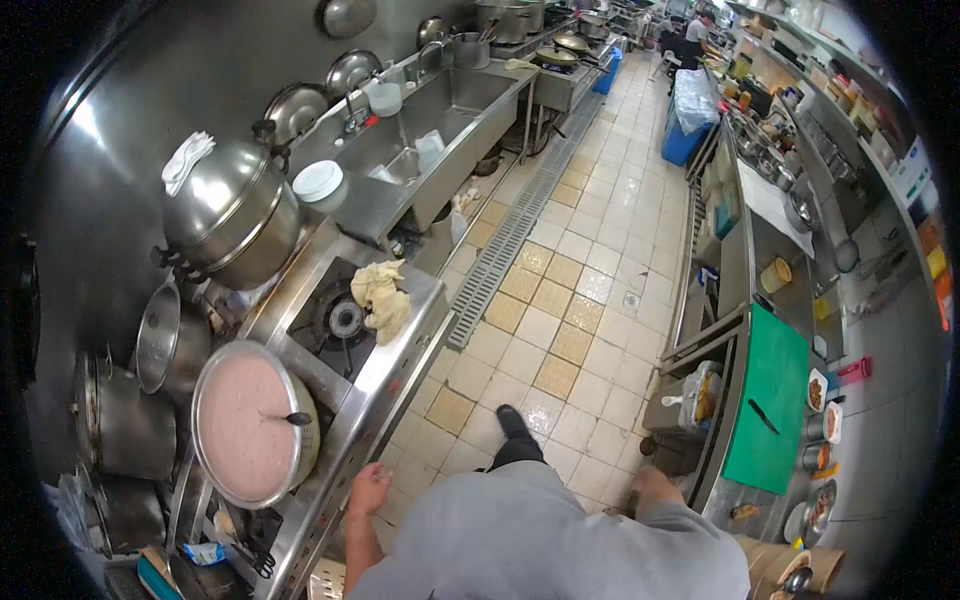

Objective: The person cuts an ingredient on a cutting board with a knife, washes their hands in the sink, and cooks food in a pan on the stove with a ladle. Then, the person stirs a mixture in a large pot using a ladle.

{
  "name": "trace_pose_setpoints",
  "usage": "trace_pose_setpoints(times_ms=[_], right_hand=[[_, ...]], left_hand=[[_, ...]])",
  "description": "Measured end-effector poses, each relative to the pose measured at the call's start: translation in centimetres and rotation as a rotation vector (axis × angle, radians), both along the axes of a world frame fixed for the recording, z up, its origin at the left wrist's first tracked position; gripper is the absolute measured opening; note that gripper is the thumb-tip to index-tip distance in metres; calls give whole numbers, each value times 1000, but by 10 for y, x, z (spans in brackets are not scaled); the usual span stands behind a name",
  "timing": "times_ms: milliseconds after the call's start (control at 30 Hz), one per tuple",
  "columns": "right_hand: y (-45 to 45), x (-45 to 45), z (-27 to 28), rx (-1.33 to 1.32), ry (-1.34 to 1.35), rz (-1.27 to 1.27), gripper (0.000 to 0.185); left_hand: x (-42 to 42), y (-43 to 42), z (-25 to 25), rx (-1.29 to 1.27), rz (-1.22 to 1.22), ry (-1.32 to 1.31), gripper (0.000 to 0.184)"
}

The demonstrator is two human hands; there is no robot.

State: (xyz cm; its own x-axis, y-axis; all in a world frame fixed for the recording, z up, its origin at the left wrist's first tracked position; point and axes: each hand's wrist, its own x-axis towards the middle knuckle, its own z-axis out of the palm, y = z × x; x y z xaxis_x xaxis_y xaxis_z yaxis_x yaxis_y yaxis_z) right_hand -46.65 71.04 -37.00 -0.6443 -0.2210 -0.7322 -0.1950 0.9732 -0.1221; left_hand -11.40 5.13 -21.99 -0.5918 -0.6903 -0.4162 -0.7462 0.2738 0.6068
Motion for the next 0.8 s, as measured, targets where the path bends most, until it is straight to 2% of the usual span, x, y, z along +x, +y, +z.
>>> trace_pose_setpoints(times_ms=[33,67,100,133,167,200,233,267,300,333,367,400,433,467,500,533,567,633,700,800], right_hand=[[3,1,10,52,-154,-430,34],[3,0,8,106,-314,-859,39],[5,-11,1,95,-322,-859,39],[18,-23,-23,23,-445,-752,27],[29,-33,-45,-41,-567,-644,23],[25,-51,-63,-49,-572,-648,23],[16,-72,-81,-78,-466,-648,28],[9,-100,-105,-107,-358,-650,39],[-7,-146,-178,90,-389,-252,35],[-24,-183,-194,-15,-245,116,40],[-44,-233,-186,-116,-93,451,47],[-101,-275,-73,-119,-184,47,35],[-115,-310,-66,-234,133,159,40],[-127,-350,-56,-343,225,92,40],[-136,-395,-55,-352,210,174,37],[-151,-424,4,-465,261,-65,33],[-164,-458,33,-323,232,-144,33],[-186,-507,136,-274,307,-291,35],[-189,-555,150,-318,311,-371,37],[-178,-611,144,-374,349,-456,38]], left_hand=[[-33,13,15,-4,-2,-4,50],[-68,24,35,96,17,19,49],[-100,26,45,188,35,47,47],[-128,21,37,171,32,48,47],[-156,19,22,168,-35,76,47],[-188,19,6,167,-103,107,46],[-221,16,-6,161,-112,107,46],[-255,7,-17,217,-79,131,47],[-288,-4,-25,273,-55,148,47],[-311,-13,-31,273,-97,124,47],[-328,-21,-41,118,-112,31,47],[-357,-32,-59,-39,-167,-38,47],[-356,-46,-100,-90,-219,-115,44],[-367,-65,-129,-155,-259,-186,43],[-386,-37,-86,47,-103,-194,42],[-394,-31,-85,92,-134,-248,40],[-402,-31,-93,108,-202,-300,39],[-422,-35,-111,114,-338,-385,36],[-454,-42,-131,82,-456,-428,34],[-522,-62,-164,10,-624,-450,31]])
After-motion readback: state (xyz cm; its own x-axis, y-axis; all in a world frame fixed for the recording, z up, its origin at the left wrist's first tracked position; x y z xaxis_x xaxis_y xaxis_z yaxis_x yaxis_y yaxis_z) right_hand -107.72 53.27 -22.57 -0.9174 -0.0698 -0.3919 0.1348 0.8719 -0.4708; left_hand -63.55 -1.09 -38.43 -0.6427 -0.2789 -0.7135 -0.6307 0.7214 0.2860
